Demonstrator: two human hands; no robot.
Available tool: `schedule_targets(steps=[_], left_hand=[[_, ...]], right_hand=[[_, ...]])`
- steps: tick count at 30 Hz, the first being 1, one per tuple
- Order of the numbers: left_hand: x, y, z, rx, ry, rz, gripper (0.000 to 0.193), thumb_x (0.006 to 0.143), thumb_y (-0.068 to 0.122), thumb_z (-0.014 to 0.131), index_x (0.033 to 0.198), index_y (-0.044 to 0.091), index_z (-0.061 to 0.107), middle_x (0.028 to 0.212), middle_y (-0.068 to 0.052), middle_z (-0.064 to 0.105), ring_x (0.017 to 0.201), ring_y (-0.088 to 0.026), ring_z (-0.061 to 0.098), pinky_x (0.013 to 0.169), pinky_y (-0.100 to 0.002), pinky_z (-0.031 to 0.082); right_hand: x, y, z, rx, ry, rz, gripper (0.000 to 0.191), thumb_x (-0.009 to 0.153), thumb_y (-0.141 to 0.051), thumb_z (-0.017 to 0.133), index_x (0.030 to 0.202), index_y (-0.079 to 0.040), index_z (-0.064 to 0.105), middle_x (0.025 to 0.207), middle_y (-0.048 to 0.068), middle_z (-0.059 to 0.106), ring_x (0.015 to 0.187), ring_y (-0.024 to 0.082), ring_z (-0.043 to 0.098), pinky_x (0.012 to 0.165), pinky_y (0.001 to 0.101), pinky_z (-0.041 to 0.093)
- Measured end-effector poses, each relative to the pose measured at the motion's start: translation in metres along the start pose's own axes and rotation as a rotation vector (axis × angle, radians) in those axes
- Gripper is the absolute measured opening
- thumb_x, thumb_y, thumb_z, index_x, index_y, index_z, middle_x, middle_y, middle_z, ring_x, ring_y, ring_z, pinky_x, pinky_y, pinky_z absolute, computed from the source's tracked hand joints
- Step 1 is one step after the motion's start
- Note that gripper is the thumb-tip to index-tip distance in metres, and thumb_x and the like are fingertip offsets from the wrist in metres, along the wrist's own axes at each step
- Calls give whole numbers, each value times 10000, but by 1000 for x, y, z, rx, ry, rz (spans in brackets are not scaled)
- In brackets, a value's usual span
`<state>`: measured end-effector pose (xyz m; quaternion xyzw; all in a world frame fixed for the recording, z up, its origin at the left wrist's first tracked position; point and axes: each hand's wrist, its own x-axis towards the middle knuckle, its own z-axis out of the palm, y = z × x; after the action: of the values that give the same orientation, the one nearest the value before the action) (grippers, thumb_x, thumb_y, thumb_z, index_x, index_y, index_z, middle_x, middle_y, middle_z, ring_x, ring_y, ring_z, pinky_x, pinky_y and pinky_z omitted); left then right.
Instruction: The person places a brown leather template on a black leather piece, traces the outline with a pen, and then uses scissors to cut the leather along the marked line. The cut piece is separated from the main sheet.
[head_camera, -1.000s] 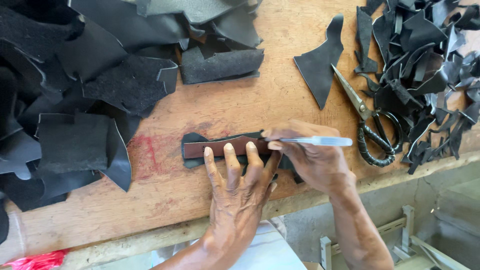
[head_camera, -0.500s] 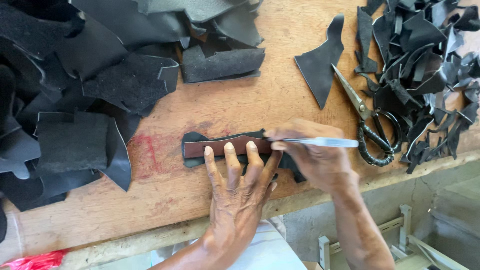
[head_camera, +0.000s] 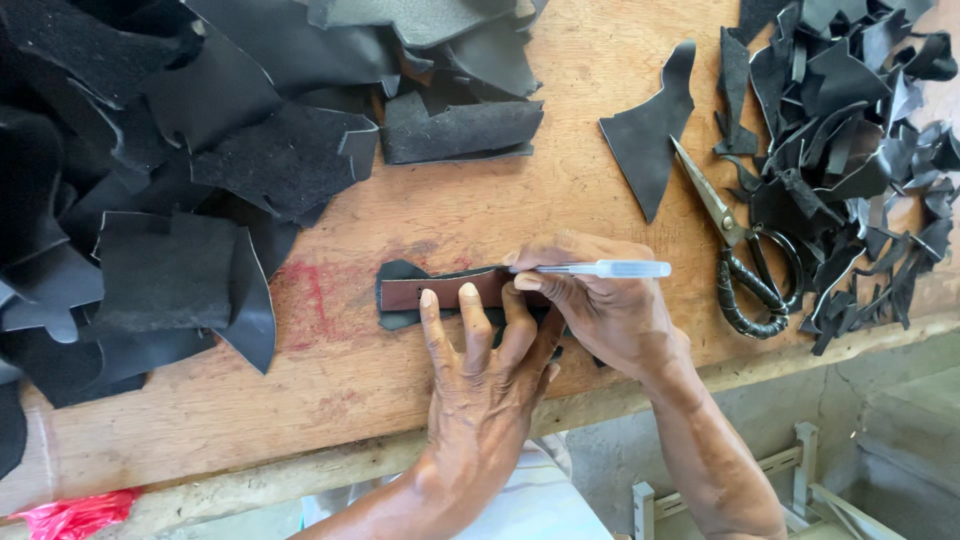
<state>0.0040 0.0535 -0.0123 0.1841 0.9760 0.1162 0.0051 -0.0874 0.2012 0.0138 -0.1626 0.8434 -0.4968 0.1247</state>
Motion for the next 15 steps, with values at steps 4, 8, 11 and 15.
schedule_targets(steps=[4,8,11,15], left_hand=[[1,0,0,2,-26,6,620,956,488,608,1509,234,490,1426,-154,319,1373,-507,246,1125,-789,229],[1,-2,-3,23,-83,31,630,913,444,652,1478,210,500,1462,-168,312,1386,-527,228,1108,-806,215],[-2,-2,-4,0,-53,30,686,868,378,677,1518,244,504,1475,-168,305,1389,-543,219,1108,-808,194],[-3,-2,0,-64,-65,17,697,772,299,698,1456,287,566,1491,-155,289,1401,-553,208,1076,-847,147]], right_hand=[[9,-8,1,-88,-25,-92,147,941,-20,739,1084,-29,707,1022,77,760,945,184,759,801,286,607],[20,-20,0,-95,-64,-59,124,917,-38,770,1037,-37,737,931,80,763,823,194,764,719,296,597],[27,-27,-6,-193,-110,0,145,884,-58,775,1025,-36,745,903,81,765,770,180,763,658,294,593],[37,-30,4,-96,-162,-121,145,925,-25,718,1070,-33,724,1018,101,775,917,231,776,771,322,615]])
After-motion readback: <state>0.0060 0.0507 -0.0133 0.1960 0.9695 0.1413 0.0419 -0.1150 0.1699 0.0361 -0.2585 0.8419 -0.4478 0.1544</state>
